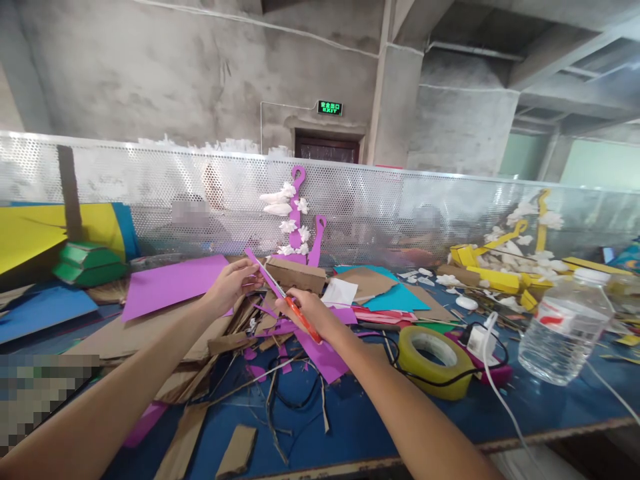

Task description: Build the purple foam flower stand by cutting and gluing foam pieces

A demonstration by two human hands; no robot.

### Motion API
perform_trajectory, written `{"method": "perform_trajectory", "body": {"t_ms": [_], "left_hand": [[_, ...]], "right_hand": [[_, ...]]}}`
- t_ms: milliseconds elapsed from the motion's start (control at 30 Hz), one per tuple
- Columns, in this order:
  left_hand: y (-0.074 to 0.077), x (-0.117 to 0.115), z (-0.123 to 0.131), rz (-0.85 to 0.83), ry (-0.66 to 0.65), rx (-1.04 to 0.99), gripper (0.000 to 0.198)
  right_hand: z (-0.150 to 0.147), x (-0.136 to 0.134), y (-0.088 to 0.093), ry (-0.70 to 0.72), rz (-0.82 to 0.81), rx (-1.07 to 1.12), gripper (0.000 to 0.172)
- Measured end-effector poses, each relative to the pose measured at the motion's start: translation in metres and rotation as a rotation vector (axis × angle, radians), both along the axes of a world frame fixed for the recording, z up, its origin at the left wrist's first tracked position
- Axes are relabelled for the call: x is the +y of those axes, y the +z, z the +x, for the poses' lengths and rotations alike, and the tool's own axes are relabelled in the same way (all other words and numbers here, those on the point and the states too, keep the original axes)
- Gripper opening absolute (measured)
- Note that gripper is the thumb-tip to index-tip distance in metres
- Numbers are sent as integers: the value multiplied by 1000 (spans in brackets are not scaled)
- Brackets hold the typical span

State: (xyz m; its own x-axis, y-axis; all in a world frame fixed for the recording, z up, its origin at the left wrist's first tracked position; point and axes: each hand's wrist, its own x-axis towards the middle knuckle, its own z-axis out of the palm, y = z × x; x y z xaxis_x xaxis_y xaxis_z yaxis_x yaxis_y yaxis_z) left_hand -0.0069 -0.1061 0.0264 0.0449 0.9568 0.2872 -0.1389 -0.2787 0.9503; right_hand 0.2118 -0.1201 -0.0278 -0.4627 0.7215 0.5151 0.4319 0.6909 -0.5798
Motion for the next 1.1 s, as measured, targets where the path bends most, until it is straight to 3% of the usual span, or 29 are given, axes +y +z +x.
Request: {"method": "perform_trajectory", "body": {"t_ms": [200, 467, 700, 1100], "left_hand": [[0, -1, 2, -17, -33, 23, 20], [3, -3, 4, -39, 53, 15, 22], [6, -5, 1, -39, 63, 20, 15], [2, -2, -2, 13, 59, -31, 25]], "right_hand": [[-3, -2, -1, -36, 22, 17, 38], [0, -4, 4, -40, 12, -3, 40], [-3, 1, -4, -47, 6, 25, 41], [-6, -14, 4, -30, 7, 27, 42]]}}
